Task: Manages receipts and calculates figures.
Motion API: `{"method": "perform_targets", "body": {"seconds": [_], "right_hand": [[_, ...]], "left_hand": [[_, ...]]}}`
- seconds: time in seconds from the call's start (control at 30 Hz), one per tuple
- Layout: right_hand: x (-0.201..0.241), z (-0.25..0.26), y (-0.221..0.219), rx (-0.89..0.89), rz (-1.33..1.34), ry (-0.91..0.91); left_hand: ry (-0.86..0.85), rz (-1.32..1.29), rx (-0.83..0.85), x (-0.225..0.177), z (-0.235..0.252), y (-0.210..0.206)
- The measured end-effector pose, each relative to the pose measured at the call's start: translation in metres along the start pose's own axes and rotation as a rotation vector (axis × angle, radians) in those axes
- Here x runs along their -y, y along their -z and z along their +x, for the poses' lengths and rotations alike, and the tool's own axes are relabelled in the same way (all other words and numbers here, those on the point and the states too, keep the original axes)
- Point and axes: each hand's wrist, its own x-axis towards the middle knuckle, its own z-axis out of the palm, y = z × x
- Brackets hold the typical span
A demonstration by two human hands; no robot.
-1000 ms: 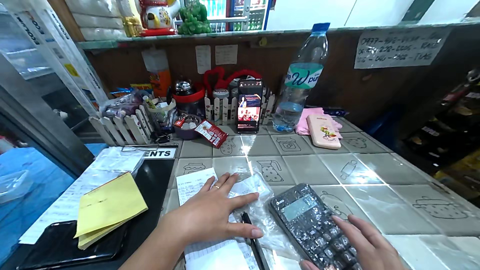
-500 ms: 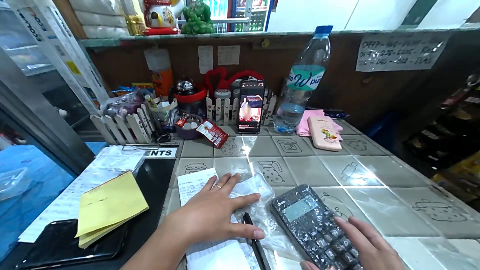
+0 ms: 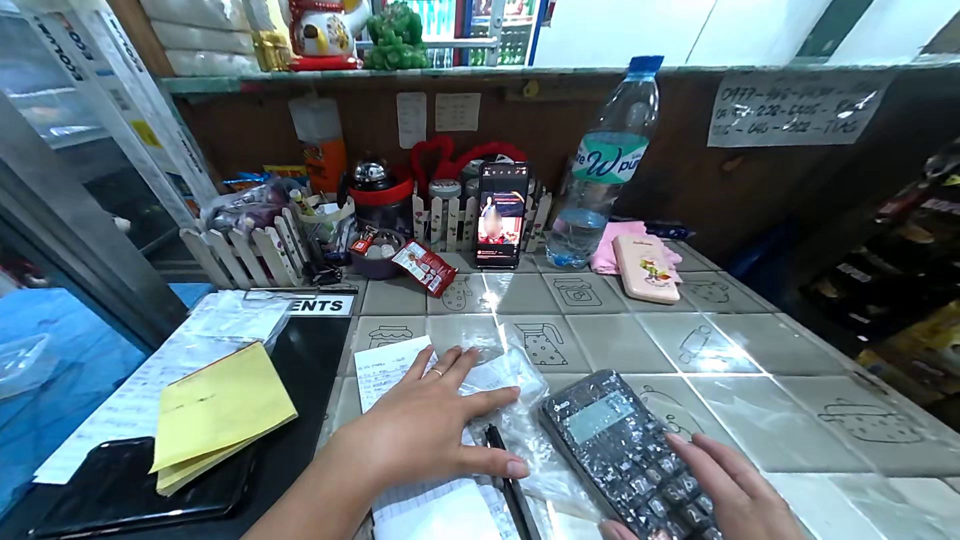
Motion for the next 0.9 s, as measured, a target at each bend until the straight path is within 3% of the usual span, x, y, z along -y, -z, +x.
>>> {"method": "perform_targets", "body": {"seconds": [0.9], "right_hand": [[-0.0021,0.0000,-0.0011,0.004,-0.008,0.003]], "left_hand": [[0.023,0.000,0.018,-0.0027,0.0012,0.0011]]}}
